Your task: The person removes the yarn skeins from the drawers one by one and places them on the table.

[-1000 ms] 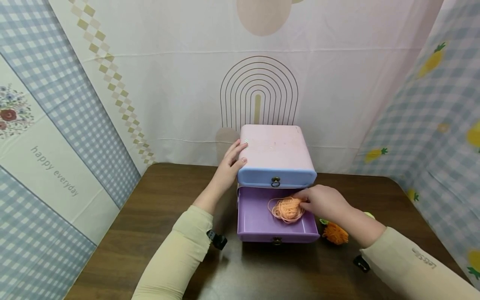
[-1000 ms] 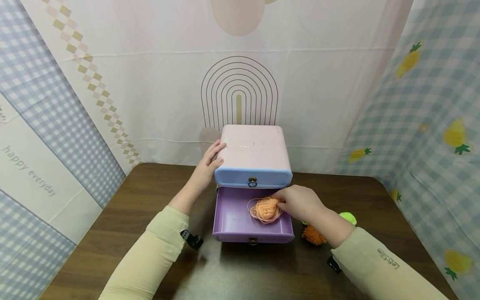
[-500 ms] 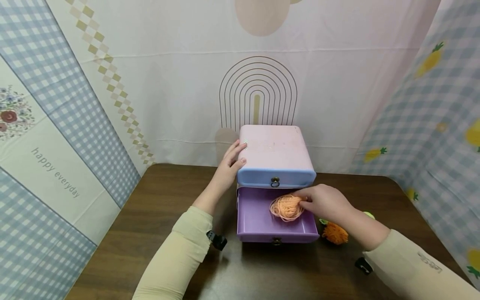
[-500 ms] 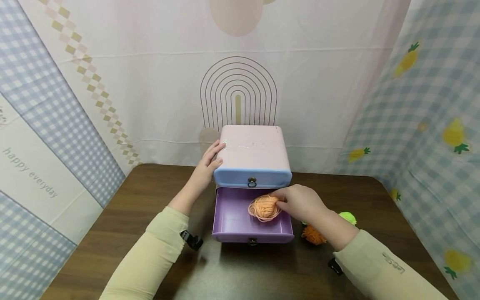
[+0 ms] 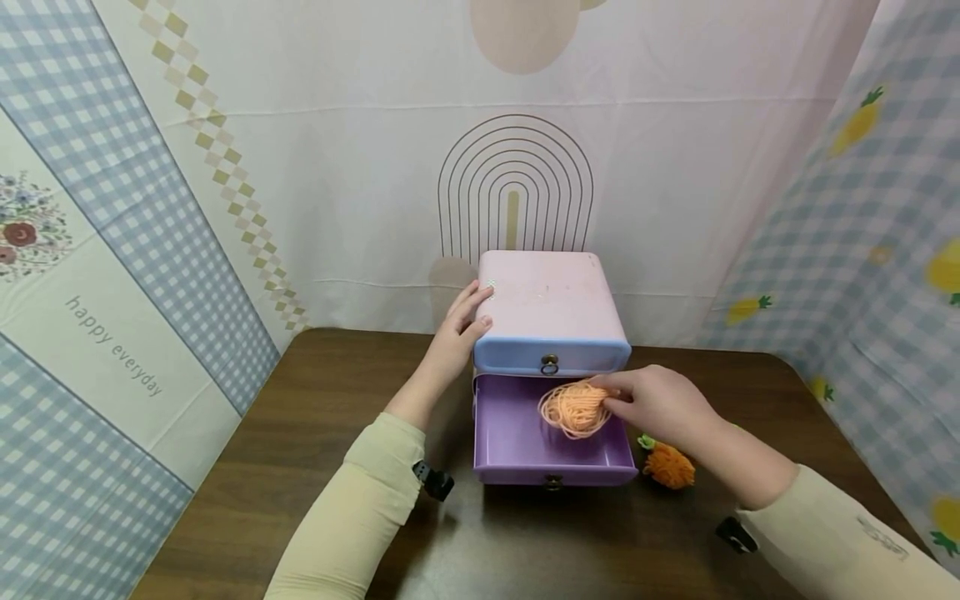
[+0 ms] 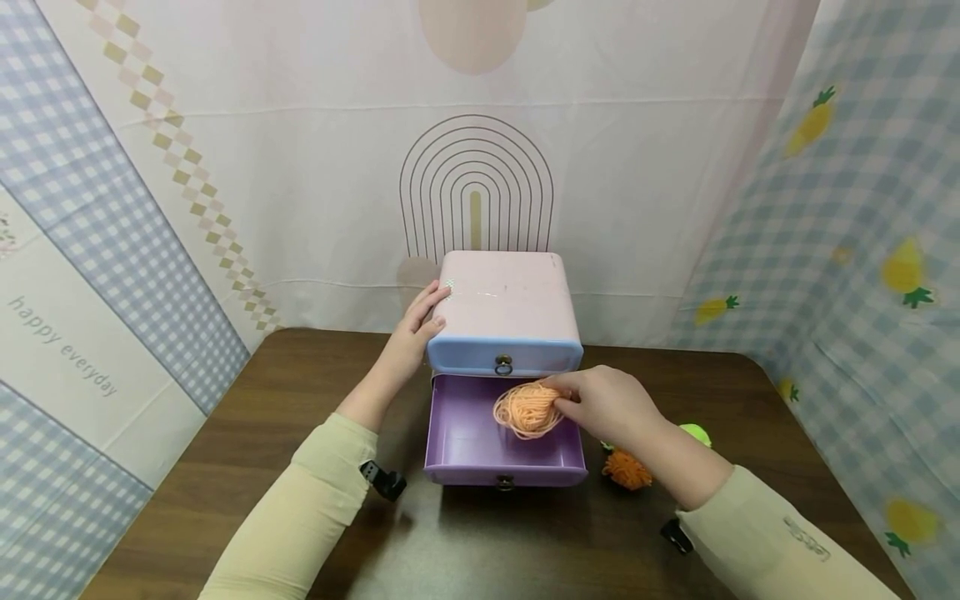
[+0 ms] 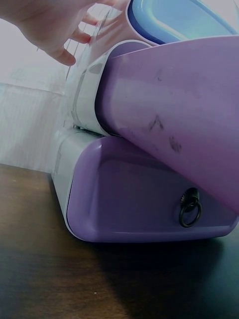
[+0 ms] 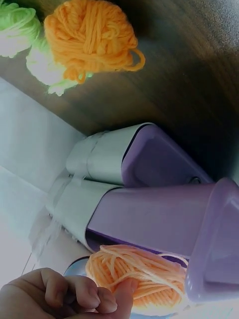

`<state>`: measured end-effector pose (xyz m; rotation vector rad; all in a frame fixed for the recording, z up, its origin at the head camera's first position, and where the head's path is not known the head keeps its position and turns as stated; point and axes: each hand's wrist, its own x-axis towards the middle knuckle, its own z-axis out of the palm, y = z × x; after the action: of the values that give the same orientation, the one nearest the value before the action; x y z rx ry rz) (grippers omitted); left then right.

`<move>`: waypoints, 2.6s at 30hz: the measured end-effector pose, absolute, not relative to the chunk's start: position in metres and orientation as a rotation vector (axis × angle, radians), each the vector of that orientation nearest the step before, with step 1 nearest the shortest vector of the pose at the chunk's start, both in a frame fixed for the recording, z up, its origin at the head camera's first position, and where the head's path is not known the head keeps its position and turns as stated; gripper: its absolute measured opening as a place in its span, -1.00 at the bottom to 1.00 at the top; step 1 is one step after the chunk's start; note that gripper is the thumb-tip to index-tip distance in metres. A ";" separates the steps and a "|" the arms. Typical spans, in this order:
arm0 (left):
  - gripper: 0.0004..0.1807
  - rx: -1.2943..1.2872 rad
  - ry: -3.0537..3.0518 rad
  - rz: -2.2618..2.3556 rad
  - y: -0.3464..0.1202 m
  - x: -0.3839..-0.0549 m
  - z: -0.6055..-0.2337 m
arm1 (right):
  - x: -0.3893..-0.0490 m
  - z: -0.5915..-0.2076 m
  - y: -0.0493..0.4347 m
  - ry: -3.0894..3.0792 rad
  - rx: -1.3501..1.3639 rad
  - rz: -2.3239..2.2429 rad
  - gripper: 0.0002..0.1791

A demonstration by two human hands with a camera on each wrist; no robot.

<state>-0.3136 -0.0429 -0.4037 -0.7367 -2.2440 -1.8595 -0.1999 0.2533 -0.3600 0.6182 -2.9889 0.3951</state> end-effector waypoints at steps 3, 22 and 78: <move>-0.45 -0.735 -2.246 -1.861 -0.043 -0.313 -0.403 | -0.196 -0.356 0.256 -2.964 0.612 0.408 -0.67; -0.46 -0.693 -2.253 -1.841 -0.036 -0.322 -0.403 | -0.191 -0.341 0.302 -2.885 0.551 0.477 -0.65; -0.45 -0.686 -2.268 -1.842 -0.038 -0.320 -0.401 | -0.167 -0.456 0.459 -3.271 0.105 0.567 -0.44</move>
<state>-0.3202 -0.0377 -0.4006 -0.6861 -2.2675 -1.8424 -0.1669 0.4591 -0.4564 0.1054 -3.2706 0.5675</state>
